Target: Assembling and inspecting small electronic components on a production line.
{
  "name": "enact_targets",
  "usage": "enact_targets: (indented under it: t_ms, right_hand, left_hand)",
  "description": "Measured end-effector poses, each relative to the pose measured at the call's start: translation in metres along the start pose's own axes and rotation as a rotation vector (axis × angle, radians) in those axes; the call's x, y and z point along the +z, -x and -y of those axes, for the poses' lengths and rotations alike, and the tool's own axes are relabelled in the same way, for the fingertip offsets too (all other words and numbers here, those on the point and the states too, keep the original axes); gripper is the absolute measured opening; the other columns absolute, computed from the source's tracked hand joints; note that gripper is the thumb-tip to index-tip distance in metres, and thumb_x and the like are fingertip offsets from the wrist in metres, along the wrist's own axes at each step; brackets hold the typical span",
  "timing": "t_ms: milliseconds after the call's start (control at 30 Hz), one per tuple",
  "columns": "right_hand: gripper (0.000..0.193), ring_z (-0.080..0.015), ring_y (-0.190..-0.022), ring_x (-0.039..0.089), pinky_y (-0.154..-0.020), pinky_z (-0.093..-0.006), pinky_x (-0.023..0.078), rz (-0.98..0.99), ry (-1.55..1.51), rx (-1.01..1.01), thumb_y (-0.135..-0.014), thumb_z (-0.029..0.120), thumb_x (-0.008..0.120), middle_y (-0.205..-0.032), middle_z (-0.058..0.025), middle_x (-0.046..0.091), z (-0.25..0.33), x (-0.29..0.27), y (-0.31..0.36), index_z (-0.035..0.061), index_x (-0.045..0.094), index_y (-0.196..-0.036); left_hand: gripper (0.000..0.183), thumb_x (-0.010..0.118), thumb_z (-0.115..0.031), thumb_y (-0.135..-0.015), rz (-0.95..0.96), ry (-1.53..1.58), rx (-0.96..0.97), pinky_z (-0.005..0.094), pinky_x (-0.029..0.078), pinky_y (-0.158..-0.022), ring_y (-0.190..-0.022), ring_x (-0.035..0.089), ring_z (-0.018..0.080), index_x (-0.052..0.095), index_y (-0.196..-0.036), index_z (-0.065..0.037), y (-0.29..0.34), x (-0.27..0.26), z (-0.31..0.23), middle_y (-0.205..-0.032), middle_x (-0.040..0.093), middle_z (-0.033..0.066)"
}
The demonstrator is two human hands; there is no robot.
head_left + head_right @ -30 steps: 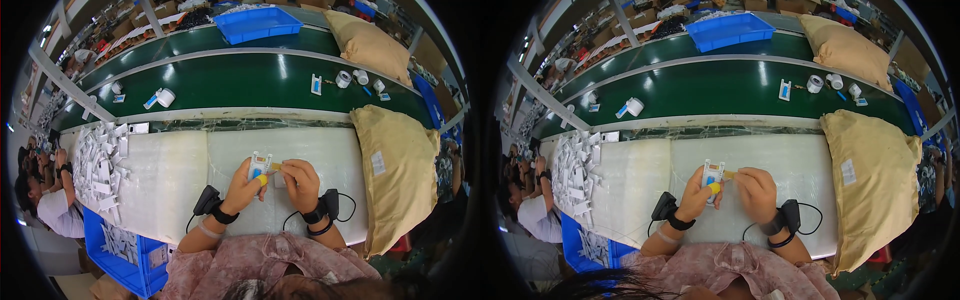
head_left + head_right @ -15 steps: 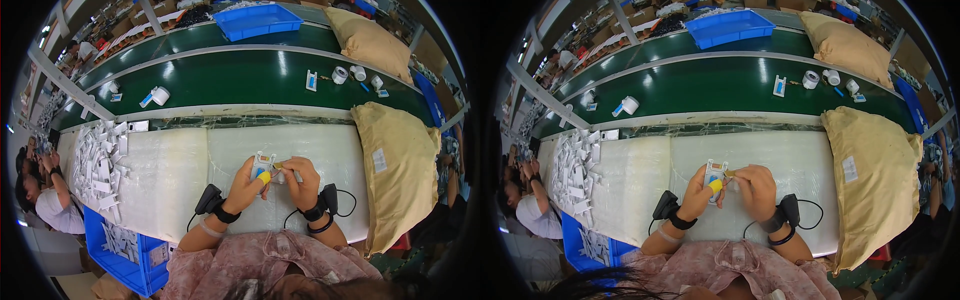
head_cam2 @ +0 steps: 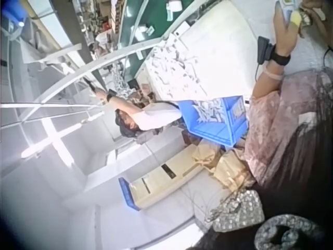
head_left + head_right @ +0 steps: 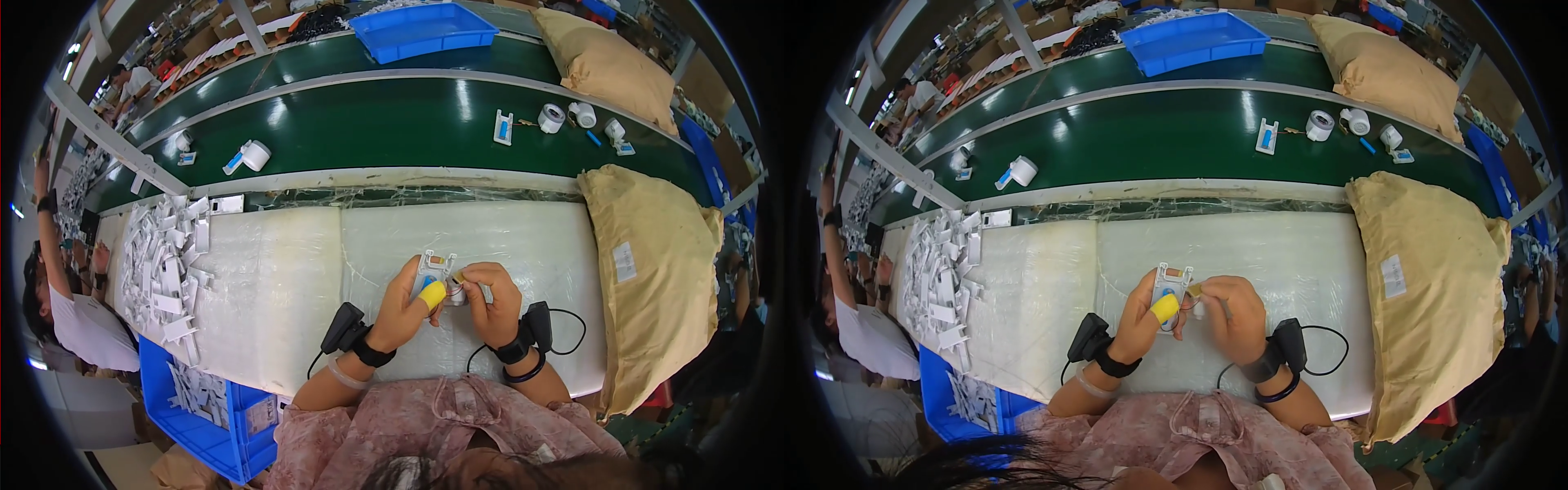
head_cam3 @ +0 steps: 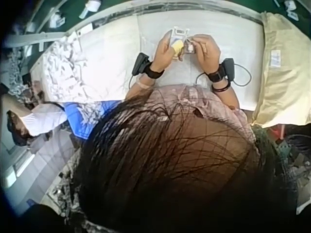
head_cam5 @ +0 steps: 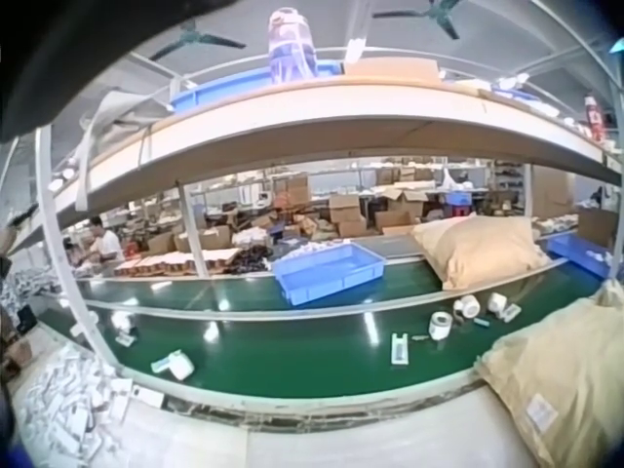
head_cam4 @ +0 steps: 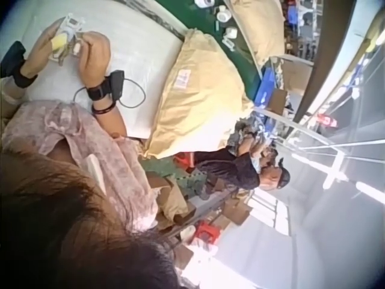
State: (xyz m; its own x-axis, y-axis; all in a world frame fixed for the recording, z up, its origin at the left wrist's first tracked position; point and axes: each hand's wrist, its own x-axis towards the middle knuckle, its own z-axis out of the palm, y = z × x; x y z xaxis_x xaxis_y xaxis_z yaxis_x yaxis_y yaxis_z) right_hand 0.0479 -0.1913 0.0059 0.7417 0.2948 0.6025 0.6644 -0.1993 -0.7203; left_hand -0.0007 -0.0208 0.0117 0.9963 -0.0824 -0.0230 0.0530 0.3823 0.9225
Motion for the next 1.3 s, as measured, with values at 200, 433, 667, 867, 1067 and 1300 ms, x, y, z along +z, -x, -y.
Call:
enact_targets:
  t_ms: [200,433,667,867,1067,1300]
  right_hand:
    - [0.023,-0.0297,-0.086,0.063,-0.075,-0.0370,0.051,0.032,0.013,-0.077,-0.075,-0.007,0.068,-0.094,-0.0116,0.066,-0.0005,-0.0014,-0.0012,0.0040,0.065,-0.095]
    - [0.028,-0.0268,-0.085,0.062,-0.073,-0.0332,0.051,0.034,0.060,-0.181,-0.074,-0.010,0.070,-0.093,-0.0108,0.064,-0.0010,-0.0029,-0.0031,0.0046,0.066,-0.098]
    - [0.027,-0.0270,-0.083,0.061,-0.072,-0.0336,0.050,0.029,0.071,-0.188,-0.072,-0.010,0.071,-0.091,-0.0094,0.063,0.0000,-0.0028,-0.0047,0.0048,0.067,-0.094]
    - [0.026,-0.0270,-0.082,0.062,-0.072,-0.0343,0.050,0.006,0.102,-0.203,-0.071,-0.008,0.072,-0.089,-0.0090,0.064,0.0005,-0.0017,-0.0052,0.0047,0.067,-0.093]
    - [0.025,-0.0280,-0.083,0.061,-0.073,-0.0352,0.050,0.002,0.112,-0.211,-0.071,-0.008,0.072,-0.089,-0.0093,0.064,0.0009,-0.0017,-0.0053,0.0044,0.066,-0.092]
    - [0.025,-0.0299,-0.084,0.061,-0.079,-0.0389,0.051,-0.004,0.154,-0.209,-0.071,-0.007,0.073,-0.087,-0.0099,0.063,0.0045,-0.0009,-0.0068,0.0040,0.066,-0.092]
  left_hand:
    - [0.037,0.040,0.004,-0.088,-0.031,-0.081,-0.017,0.0283,0.051,-0.054,-0.066,0.056,0.0132,0.045,-0.124,-0.001,0.0004,0.0016,0.0022,-0.090,0.058,0.0082]
    - [0.045,0.041,0.006,-0.084,0.014,-0.272,0.041,0.0258,0.051,-0.061,-0.074,0.055,0.0098,0.044,-0.128,0.000,0.0028,0.0020,-0.0011,-0.092,0.058,0.0063]
    - [0.042,0.043,0.004,-0.086,0.036,-0.354,0.044,0.0246,0.050,-0.062,-0.075,0.054,0.0087,0.044,-0.128,0.000,0.0043,0.0014,-0.0002,-0.094,0.058,0.0054]
    - [0.039,0.044,0.003,-0.087,0.034,-0.393,0.096,0.0235,0.048,-0.061,-0.072,0.053,0.0081,0.045,-0.126,0.000,0.0038,0.0015,0.0027,-0.094,0.058,0.0056]
    - [0.035,0.044,0.003,-0.087,0.006,-0.394,0.102,0.0231,0.048,-0.061,-0.071,0.053,0.0076,0.047,-0.122,0.001,0.0043,0.0073,-0.0024,-0.092,0.058,0.0048]
    - [0.035,0.049,-0.002,-0.086,-0.012,-0.627,0.253,0.0252,0.046,-0.068,-0.074,0.054,0.0109,0.048,-0.121,0.000,0.0034,0.0054,-0.0014,-0.091,0.059,0.0048]
